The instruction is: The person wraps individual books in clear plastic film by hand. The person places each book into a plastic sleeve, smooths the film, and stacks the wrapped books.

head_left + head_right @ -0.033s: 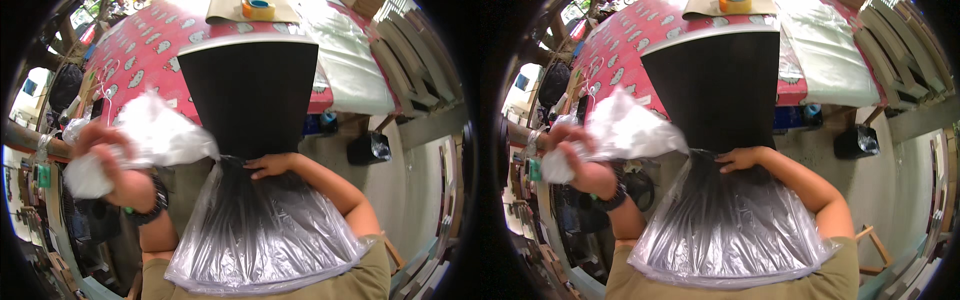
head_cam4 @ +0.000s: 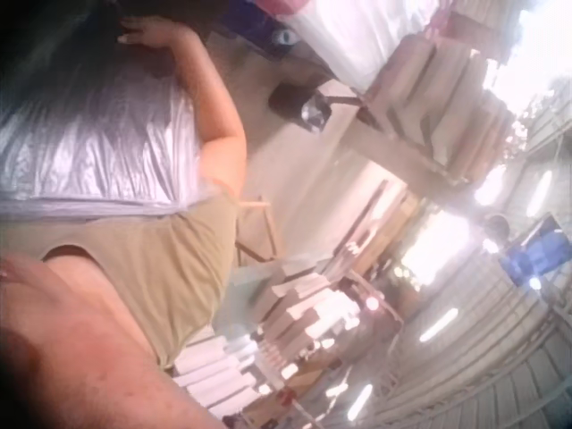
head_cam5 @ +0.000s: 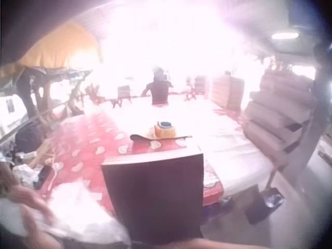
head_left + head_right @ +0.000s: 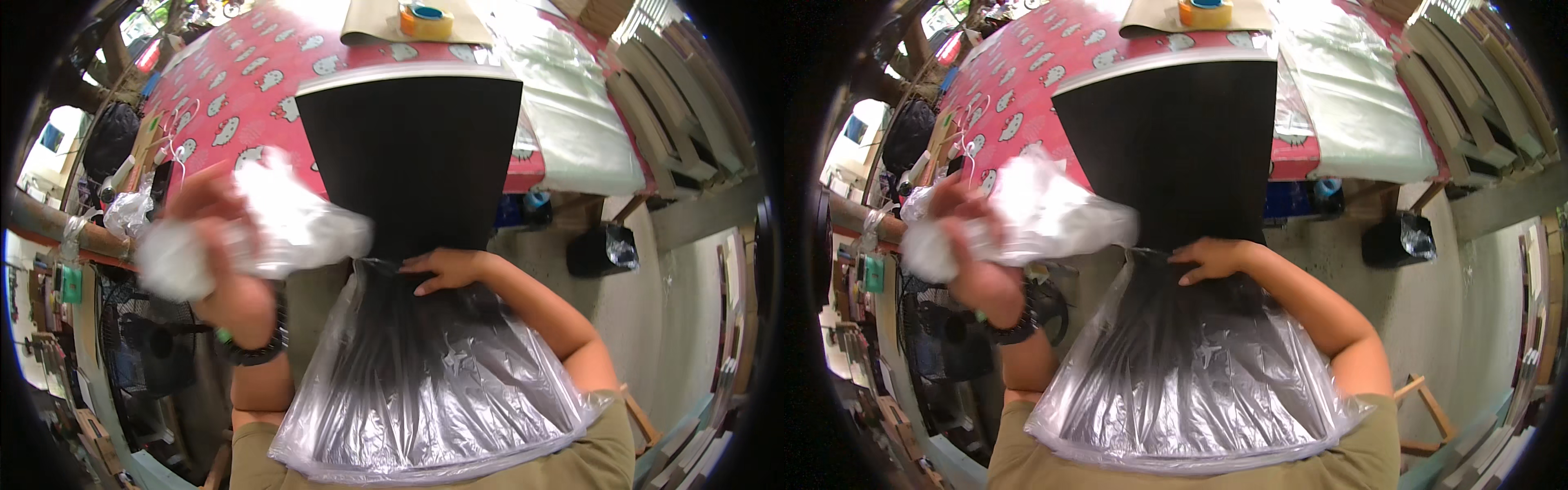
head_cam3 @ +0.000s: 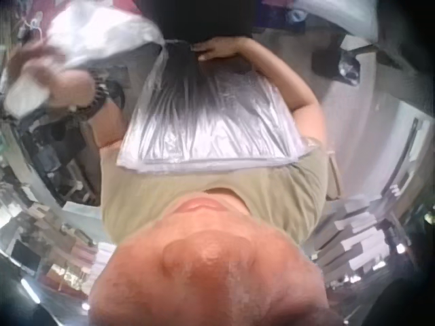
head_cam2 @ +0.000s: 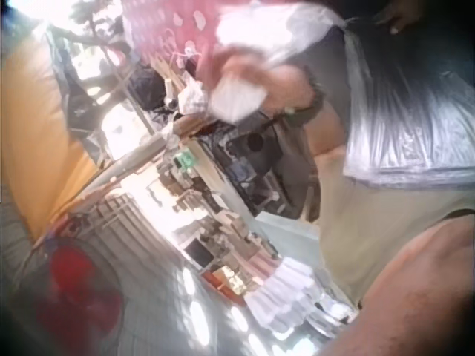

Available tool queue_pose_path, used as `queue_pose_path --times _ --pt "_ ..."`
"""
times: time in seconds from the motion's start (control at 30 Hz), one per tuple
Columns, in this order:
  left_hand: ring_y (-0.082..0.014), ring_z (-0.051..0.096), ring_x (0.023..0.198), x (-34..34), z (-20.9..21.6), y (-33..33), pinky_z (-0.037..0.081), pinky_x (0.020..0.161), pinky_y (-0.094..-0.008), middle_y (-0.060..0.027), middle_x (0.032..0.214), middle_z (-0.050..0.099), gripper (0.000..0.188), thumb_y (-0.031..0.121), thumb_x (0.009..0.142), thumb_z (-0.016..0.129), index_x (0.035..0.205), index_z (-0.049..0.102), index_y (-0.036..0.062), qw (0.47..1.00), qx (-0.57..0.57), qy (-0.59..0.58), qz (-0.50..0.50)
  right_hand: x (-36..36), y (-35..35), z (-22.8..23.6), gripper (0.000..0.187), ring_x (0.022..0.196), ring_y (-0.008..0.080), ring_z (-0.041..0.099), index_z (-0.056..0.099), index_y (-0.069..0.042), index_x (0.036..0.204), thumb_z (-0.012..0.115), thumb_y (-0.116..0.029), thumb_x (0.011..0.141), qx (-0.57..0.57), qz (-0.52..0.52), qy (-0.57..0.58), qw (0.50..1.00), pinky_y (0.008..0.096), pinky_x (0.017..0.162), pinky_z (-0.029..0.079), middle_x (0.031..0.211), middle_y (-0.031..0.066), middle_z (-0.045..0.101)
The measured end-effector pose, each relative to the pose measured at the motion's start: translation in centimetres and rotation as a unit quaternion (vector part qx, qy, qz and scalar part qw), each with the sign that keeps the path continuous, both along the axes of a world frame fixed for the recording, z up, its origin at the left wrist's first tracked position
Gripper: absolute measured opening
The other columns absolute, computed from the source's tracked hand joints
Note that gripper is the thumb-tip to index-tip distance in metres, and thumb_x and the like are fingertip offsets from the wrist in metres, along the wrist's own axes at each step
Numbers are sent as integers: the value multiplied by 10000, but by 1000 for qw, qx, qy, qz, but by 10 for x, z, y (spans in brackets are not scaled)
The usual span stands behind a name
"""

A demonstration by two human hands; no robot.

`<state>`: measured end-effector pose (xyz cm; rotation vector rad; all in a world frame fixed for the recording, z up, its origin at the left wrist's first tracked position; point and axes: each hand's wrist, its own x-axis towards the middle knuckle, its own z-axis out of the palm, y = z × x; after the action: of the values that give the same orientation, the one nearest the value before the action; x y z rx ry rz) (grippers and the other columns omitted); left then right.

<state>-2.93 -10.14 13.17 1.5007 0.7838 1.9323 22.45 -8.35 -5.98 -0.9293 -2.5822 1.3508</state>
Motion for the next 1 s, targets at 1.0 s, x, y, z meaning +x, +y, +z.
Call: queue_pose_path --times 1.0 --pt "-86 534 717 68 -60 8 427 621 -234 -23 814 572 228 212 792 617 900 542 26 858 -373 -160 -315 -34 -22 132 171 605 36 433 522 -10 792 581 -167 819 18 -417 383 824 192 528 363 664 -25 512"
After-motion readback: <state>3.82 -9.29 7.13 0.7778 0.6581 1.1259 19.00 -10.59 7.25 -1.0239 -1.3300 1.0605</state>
